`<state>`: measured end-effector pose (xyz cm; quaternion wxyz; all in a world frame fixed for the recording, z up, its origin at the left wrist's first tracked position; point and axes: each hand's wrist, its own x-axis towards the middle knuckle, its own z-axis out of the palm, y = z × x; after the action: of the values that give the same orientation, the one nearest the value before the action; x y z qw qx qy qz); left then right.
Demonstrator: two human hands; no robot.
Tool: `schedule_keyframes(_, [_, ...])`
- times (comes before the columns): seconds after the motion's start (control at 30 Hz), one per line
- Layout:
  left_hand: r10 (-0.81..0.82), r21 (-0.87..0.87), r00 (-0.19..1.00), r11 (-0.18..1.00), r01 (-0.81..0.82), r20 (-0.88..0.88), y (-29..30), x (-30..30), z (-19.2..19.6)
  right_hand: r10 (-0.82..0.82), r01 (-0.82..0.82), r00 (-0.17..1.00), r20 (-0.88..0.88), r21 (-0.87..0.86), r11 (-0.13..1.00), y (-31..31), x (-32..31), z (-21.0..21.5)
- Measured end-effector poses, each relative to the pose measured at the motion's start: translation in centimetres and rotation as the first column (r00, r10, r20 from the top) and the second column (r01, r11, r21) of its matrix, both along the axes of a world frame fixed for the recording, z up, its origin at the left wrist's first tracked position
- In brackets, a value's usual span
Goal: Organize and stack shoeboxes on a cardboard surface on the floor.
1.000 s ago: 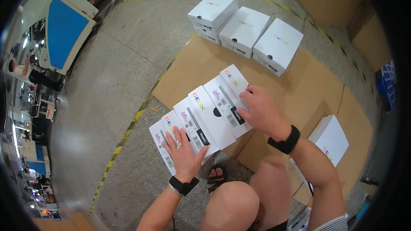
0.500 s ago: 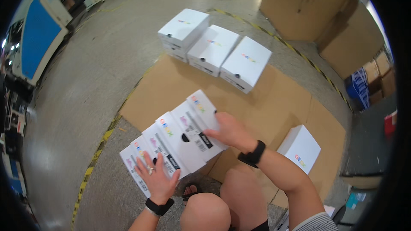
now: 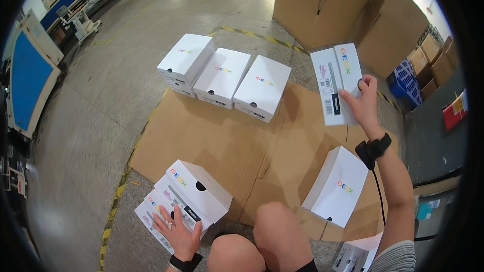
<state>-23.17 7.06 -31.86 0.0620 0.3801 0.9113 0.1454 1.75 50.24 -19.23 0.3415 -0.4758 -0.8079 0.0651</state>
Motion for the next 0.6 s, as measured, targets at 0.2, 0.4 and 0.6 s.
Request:
schedule_keyframes(0.2, [-0.019,-0.056,1.000,0.998,0.018,-0.013,1.2,0.1,-0.5,-0.061,-0.135,0.932,0.358,0.496,0.858,4.3,0.9,-13.2])
schedule_keyframes(0.4, [0.051,-0.087,0.999,0.995,-0.051,0.004,2.1,0.2,0.4,0.122,-0.166,0.901,0.416,0.072,0.983,2.6,-0.4,-30.3])
schedule_keyframes(0.6, [0.028,-0.104,0.999,0.994,-0.031,-0.036,1.6,-0.2,-0.5,0.250,-0.255,0.833,0.494,-0.059,0.965,5.7,-0.1,-30.3])
